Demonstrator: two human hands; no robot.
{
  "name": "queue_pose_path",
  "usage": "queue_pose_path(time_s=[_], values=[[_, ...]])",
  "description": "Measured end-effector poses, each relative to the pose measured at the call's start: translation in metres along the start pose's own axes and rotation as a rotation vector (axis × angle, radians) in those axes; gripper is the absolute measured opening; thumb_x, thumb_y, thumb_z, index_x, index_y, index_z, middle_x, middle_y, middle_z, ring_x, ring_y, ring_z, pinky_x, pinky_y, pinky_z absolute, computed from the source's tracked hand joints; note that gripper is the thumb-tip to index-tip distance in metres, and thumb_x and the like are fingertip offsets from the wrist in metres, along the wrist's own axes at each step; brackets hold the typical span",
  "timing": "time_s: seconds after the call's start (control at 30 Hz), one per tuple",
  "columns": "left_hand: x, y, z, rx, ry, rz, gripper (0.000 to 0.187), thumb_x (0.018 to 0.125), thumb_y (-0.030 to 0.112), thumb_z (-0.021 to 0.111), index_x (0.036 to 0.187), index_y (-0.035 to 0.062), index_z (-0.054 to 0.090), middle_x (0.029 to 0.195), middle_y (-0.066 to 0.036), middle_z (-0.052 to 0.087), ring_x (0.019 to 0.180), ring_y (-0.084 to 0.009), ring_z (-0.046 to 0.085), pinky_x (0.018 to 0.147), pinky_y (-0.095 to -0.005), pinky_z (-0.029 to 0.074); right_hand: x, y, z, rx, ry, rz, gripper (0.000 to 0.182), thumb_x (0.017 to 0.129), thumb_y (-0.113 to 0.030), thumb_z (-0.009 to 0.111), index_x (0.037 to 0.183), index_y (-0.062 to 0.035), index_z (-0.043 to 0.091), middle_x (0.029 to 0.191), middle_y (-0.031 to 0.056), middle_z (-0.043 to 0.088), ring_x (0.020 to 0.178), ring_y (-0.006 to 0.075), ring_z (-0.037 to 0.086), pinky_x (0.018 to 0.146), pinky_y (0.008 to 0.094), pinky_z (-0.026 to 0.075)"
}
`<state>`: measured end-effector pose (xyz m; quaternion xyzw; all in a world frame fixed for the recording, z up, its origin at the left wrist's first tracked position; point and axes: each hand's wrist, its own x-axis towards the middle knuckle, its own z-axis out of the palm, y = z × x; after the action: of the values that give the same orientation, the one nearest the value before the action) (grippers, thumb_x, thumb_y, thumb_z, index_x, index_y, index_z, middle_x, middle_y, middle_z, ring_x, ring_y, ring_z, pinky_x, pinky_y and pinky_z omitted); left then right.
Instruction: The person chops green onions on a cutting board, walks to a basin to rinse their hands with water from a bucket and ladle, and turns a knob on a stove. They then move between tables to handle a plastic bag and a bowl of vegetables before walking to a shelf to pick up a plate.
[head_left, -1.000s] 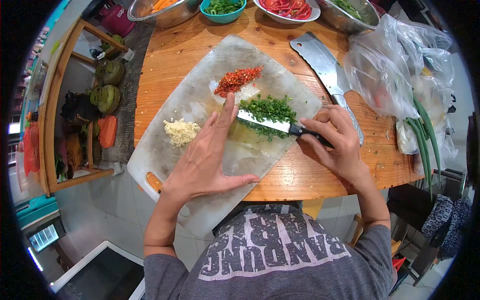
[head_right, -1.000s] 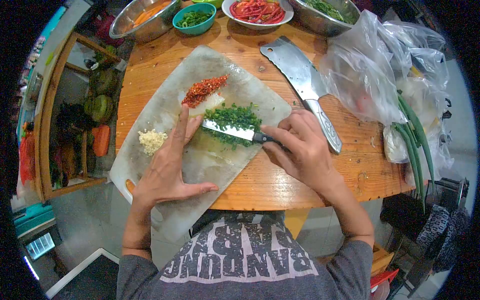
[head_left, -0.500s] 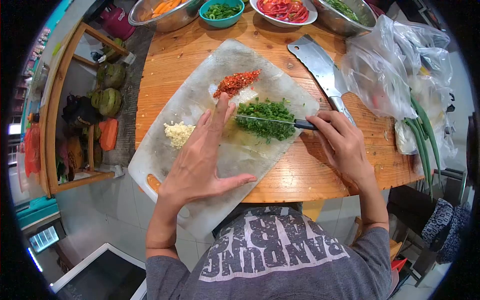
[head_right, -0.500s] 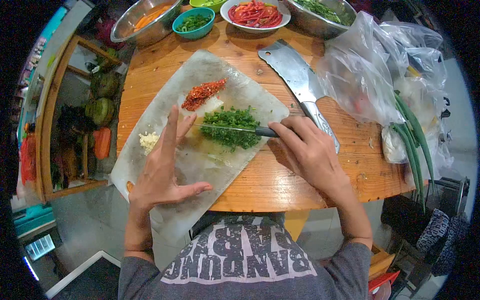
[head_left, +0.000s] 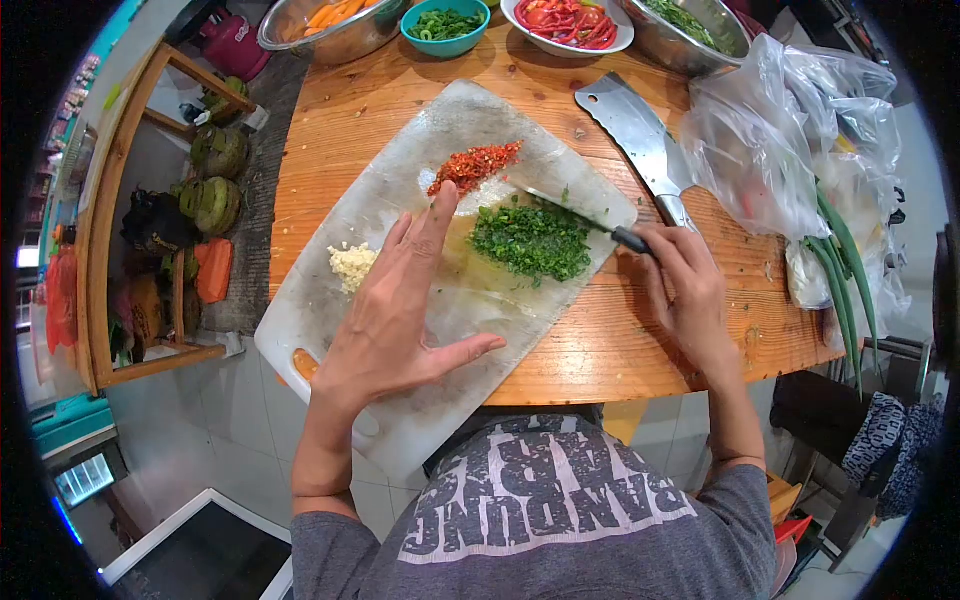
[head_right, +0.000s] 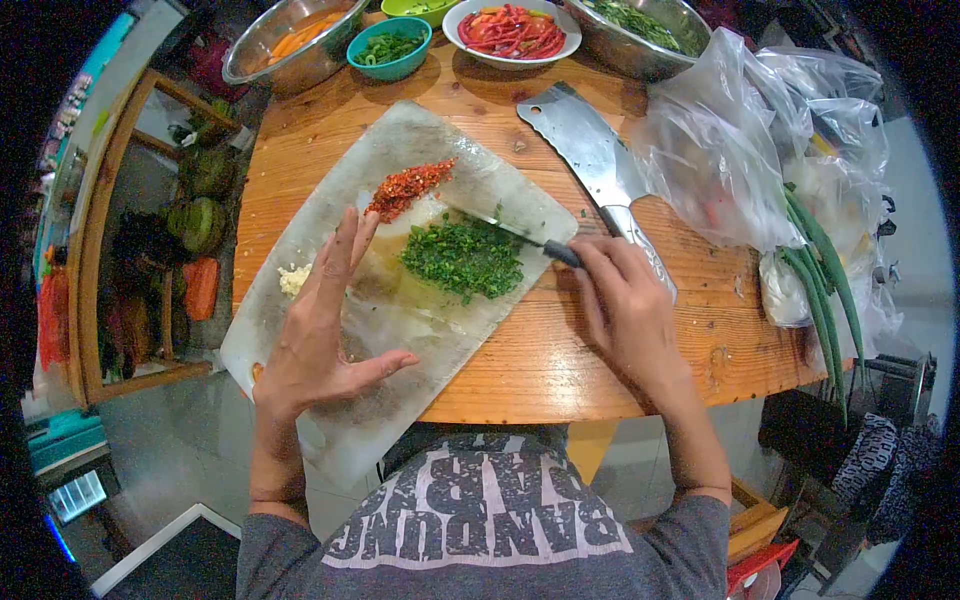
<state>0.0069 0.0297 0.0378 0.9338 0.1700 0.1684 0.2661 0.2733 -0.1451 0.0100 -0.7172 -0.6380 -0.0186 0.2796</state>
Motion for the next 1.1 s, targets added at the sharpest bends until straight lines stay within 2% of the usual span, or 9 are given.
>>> queue_pose_path(time_s=[0.17,0.4,0.5,0.6,0.7,0.9,1.1], values=[[-0.001,-0.002,0.001,0.008,0.023,0.014,0.118,0.074,0.043,0.083,0.157,-0.0015,0.012,0.160,-0.019,0.030,0.141,-0.0391,0.039,0.118,-0.0518,0.030,0.007,-0.014,-0.004,0.032,-0.040,-0.044,0.032,0.081,0.002,0.068,0.113,0.0011,0.066,0.104,0.0144,0.065,0.090,0.0323,0.064,0.078,0.0398,0.053],[-0.005,-0.002,-0.002,0.026,0.004,-0.032,0.111,0.075,0.038,0.083,0.155,-0.0030,0.019,0.159,-0.020,0.032,0.142,-0.0396,0.038,0.118,-0.0506,0.029,0.011,0.005,-0.015,-0.113,0.061,0.066,0.028,0.085,-0.001,0.067,0.112,-0.0047,0.068,0.093,0.0128,0.062,0.085,0.0303,0.063,0.072,0.0405,0.051],[-0.004,-0.003,0.000,0.026,0.014,-0.023,0.108,0.076,0.034,0.083,0.155,-0.0027,0.020,0.158,-0.021,0.033,0.141,-0.0398,0.038,0.118,-0.0498,0.030,0.002,0.010,-0.009,-0.113,0.028,0.121,0.027,0.084,0.000,0.067,0.111,-0.0027,0.068,0.095,0.0134,0.063,0.086,0.0309,0.063,0.073,0.0405,0.051],[-0.002,-0.002,0.001,0.020,0.038,-0.019,0.102,0.079,0.028,0.081,0.156,-0.0017,0.020,0.157,-0.020,0.035,0.141,-0.0391,0.039,0.118,-0.0496,0.030,0.000,0.003,-0.003,-0.042,0.032,0.044,0.025,0.084,0.000,0.067,0.109,-0.0006,0.067,0.097,0.0139,0.064,0.088,0.0314,0.063,0.074,0.0402,0.052],[-0.002,-0.003,0.001,0.014,0.024,-0.041,0.094,0.085,0.017,0.073,0.158,0.0036,0.015,0.160,-0.014,0.032,0.142,-0.0379,0.038,0.120,-0.0501,0.026,0.003,-0.006,-0.001,0.017,-0.034,0.013,0.025,0.083,0.000,0.067,0.108,0.0008,0.066,0.099,0.0143,0.064,0.088,0.0318,0.064,0.075,0.0402,0.052],[-0.004,-0.002,0.001,0.033,0.019,-0.052,0.077,0.089,-0.002,0.058,0.157,0.0031,0.021,0.159,-0.015,0.033,0.140,-0.0361,0.042,0.120,-0.0486,0.027,0.016,-0.004,-0.006,0.005,0.002,-0.031,0.027,0.083,0.000,0.067,0.110,-0.0009,0.067,0.096,0.0129,0.064,0.085,0.0301,0.063,0.073,0.0388,0.052],[-0.007,-0.003,0.000,0.036,0.028,-0.057,0.074,0.090,-0.001,0.059,0.156,0.0027,0.025,0.155,-0.017,0.039,0.142,-0.0337,0.040,0.118,-0.0477,0.031,0.006,0.011,-0.015,-0.063,0.065,0.108,0.026,0.086,0.000,0.065,0.112,-0.0021,0.069,0.093,0.0134,0.063,0.083,0.0289,0.063,0.070,0.0380,0.050]])
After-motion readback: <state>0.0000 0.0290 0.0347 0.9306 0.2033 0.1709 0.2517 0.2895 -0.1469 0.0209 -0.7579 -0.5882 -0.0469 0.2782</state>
